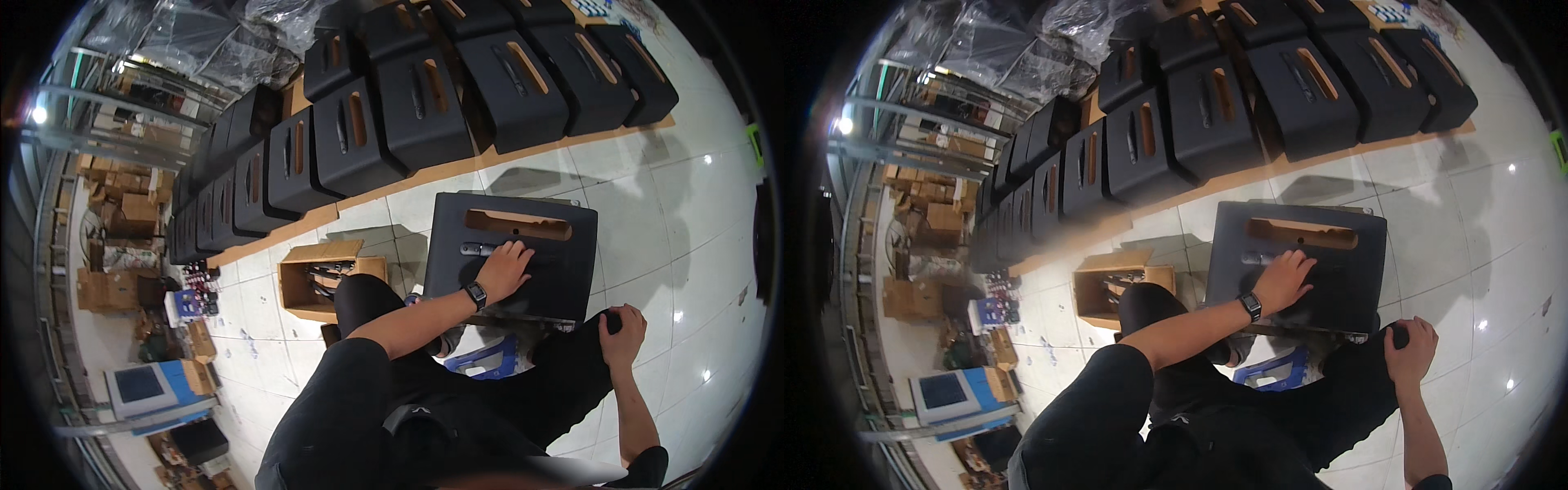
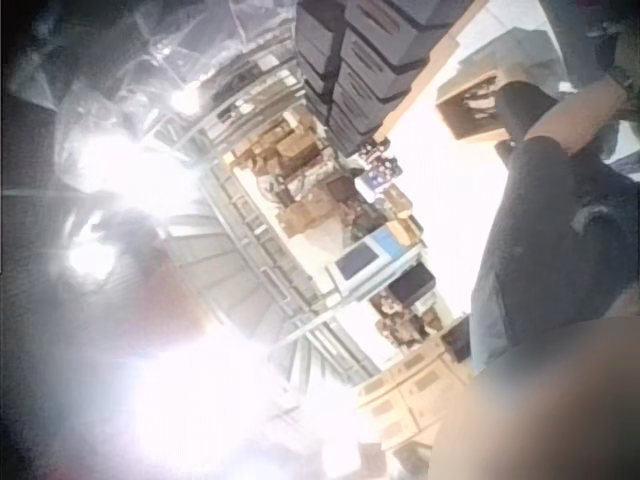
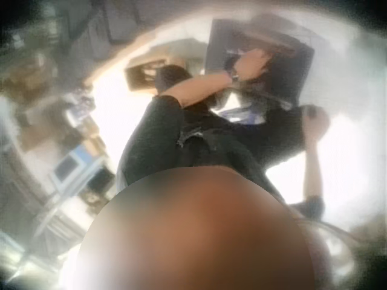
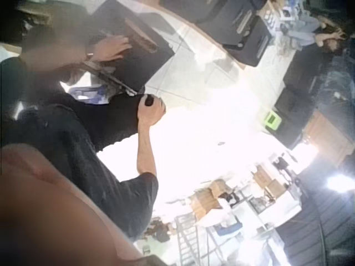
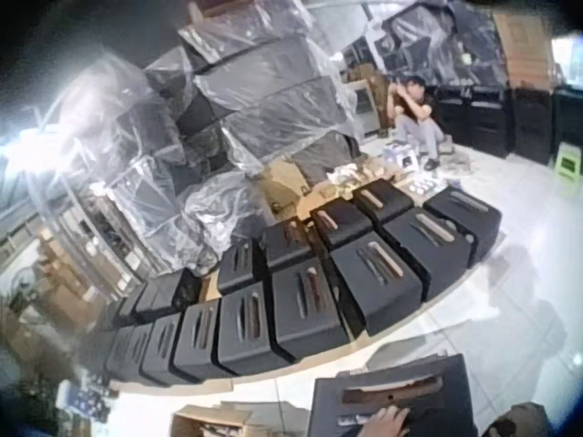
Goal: The person assembles black plastic cases by inserting screws and using a cordless drill to tighten them. They handle multiple cases, place them on a stack, and attach small components to the case surfaces.
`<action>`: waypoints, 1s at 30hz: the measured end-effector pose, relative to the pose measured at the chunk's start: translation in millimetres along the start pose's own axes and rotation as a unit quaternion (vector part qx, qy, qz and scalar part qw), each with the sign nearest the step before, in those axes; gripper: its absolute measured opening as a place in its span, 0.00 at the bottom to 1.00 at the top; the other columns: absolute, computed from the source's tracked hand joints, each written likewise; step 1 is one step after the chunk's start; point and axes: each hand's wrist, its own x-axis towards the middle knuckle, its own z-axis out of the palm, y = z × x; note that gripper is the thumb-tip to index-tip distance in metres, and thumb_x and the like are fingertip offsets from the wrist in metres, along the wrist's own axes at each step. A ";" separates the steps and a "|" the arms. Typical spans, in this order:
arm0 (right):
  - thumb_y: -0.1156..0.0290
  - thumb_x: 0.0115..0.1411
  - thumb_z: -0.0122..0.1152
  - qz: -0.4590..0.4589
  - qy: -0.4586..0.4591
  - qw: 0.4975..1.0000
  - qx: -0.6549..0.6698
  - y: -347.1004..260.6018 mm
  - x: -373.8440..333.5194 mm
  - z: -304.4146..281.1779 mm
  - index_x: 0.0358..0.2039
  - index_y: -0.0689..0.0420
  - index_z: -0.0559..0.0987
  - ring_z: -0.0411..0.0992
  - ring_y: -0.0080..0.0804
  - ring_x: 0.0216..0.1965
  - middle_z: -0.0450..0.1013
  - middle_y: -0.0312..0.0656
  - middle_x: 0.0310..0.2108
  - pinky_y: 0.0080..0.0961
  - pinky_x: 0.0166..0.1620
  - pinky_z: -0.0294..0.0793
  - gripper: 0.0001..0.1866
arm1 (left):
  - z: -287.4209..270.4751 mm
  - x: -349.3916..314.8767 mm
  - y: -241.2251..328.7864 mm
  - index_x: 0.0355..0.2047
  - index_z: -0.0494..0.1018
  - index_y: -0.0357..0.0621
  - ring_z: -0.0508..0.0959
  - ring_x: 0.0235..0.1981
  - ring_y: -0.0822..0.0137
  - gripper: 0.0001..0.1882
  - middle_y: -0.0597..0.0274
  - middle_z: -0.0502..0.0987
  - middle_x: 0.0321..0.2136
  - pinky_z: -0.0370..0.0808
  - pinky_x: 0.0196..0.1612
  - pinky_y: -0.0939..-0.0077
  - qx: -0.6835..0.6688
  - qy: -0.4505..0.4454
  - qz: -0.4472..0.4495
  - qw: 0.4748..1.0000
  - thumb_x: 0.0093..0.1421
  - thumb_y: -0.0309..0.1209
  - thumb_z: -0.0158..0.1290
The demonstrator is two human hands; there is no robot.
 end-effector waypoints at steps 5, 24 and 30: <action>0.63 0.53 0.73 0.092 -0.073 0.993 0.034 -0.7 29.0 -24.7 0.39 0.58 0.84 0.77 0.49 0.45 0.81 0.48 0.38 0.45 0.54 0.72 0.16 | -37.2 57.6 7.1 0.47 0.82 0.45 0.82 0.48 0.47 0.28 0.46 0.82 0.45 0.80 0.48 0.51 -0.030 -0.241 -0.121 0.962 0.56 0.54 0.65; 0.57 0.56 0.70 0.072 -0.455 0.887 0.041 -36.6 20.3 -277.3 0.44 0.56 0.86 0.81 0.49 0.49 0.83 0.51 0.44 0.40 0.55 0.79 0.20 | -501.4 -265.0 101.7 0.38 0.86 0.51 0.84 0.43 0.46 0.22 0.47 0.85 0.38 0.81 0.49 0.53 -0.082 -0.040 -0.394 0.915 0.53 0.53 0.68; 0.60 0.57 0.70 0.146 -0.260 0.954 0.038 -42.4 155.4 -289.5 0.47 0.55 0.85 0.83 0.44 0.39 0.84 0.50 0.37 0.38 0.44 0.83 0.19 | -463.4 -390.9 45.8 0.44 0.86 0.51 0.83 0.48 0.47 0.27 0.45 0.84 0.43 0.80 0.53 0.55 -0.181 -0.002 -0.510 0.841 0.54 0.57 0.67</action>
